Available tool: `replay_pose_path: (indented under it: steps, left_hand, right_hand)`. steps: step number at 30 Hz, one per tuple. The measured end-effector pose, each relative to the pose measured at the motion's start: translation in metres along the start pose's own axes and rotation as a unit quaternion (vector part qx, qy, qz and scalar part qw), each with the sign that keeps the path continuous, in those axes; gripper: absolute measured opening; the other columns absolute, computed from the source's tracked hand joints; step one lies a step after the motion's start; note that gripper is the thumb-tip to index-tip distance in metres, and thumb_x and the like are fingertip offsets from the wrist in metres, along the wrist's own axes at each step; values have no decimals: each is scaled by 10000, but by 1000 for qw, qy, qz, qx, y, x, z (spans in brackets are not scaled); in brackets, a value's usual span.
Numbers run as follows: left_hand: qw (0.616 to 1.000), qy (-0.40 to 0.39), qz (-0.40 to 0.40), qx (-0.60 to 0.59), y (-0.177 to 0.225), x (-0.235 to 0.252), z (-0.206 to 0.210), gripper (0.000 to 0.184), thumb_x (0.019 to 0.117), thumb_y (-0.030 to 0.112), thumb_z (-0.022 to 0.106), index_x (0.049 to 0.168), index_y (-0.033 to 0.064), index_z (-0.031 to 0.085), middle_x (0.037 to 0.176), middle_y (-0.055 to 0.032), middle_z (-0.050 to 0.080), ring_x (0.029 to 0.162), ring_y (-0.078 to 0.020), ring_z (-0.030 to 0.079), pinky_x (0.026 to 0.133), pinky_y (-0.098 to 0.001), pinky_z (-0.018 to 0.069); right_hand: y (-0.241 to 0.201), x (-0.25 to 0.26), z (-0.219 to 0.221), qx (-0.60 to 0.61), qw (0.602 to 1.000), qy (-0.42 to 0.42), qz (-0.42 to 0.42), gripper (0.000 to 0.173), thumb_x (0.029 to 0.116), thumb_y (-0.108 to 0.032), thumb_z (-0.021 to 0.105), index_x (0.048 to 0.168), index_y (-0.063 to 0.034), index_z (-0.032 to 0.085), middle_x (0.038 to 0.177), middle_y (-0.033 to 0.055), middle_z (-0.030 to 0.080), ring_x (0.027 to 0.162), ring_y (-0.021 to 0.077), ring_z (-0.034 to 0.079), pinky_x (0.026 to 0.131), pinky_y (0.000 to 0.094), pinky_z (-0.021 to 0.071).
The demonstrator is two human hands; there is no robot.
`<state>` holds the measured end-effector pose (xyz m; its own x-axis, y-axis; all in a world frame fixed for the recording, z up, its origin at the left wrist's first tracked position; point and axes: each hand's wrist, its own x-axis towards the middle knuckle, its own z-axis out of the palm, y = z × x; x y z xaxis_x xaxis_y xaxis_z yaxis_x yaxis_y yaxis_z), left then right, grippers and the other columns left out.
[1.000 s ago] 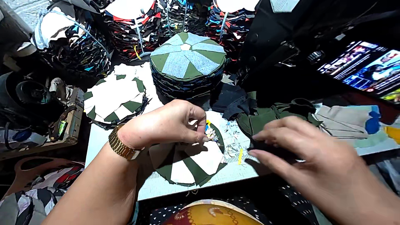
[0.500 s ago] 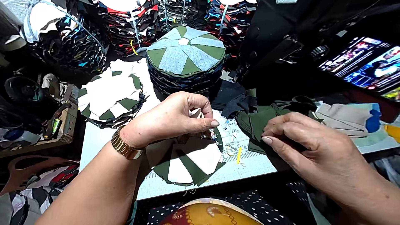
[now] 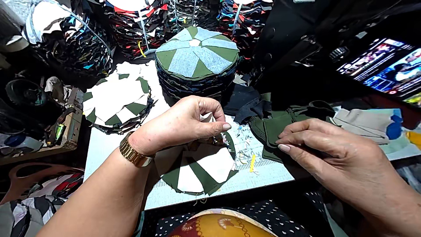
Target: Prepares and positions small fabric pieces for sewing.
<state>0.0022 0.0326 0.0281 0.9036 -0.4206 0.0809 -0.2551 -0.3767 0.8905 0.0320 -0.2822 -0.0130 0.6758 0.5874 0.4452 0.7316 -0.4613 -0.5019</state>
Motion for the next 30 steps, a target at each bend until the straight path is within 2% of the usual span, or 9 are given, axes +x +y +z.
replay_pose_path:
  steps: [5,8,9,11,15,17,20,24,30]
  left_hand:
    - [1000,5,1,9,0,0,0,107,986,154,685,923,68,697,678,15,611,565,-26,552,509,-162,447]
    - [1000,26,12,4,-1,0,2,83,982,134,681,934,67,695,704,18,624,595,-18,567,538,-158,463]
    - [999,34,14,-1,-1,1,2,72,980,125,680,944,65,697,710,19,631,603,-18,577,549,-158,476]
    - [999,50,15,-9,-1,1,2,59,978,114,685,963,61,702,733,15,650,616,-23,594,561,-157,499]
    - [998,65,10,-19,0,0,1,48,977,101,680,969,60,704,752,6,645,606,-33,574,542,-157,472]
    - [998,64,9,-23,1,0,0,46,975,97,683,973,56,704,754,0,654,608,-38,581,546,-163,480]
    - [998,61,15,-27,0,-1,0,57,980,99,679,969,48,702,731,4,642,606,-33,580,550,-160,485]
    - [998,54,17,-15,2,0,1,64,981,113,684,971,54,706,745,9,656,634,-28,606,584,-160,512]
    - [998,56,16,-19,2,0,2,63,981,106,683,965,50,704,752,2,660,642,-37,616,597,-168,525]
  right_hand:
    - [-3,2,1,-19,999,15,25,183,963,-195,538,968,-120,705,1010,-26,670,915,17,633,773,176,533]
    - [-3,7,4,-77,994,67,43,242,1023,-188,511,1047,-17,681,934,86,663,812,95,626,718,259,526]
    - [-3,10,3,-86,992,76,51,247,1032,-177,515,1086,7,671,950,126,666,812,137,637,727,300,538]
    - [-2,15,-1,-79,993,70,58,242,1012,-166,537,1148,-9,659,1002,127,677,841,150,662,755,321,559]
    - [-12,18,-5,-17,998,18,64,173,893,-179,595,1036,-145,687,904,-55,684,749,-5,637,650,181,543]
    - [-14,15,-2,-10,998,10,61,136,882,-189,616,985,-171,703,875,-86,676,742,-28,630,637,153,534]
    - [-9,12,0,-21,999,10,38,145,876,-153,585,932,-158,718,887,-79,667,782,-29,613,660,146,510]
    - [-1,10,0,-22,1000,6,10,187,882,-84,556,908,-109,740,959,-11,677,883,32,640,745,182,540]
    - [-5,6,1,-63,997,29,44,196,892,-167,579,946,-100,755,999,12,690,891,40,646,722,187,539]
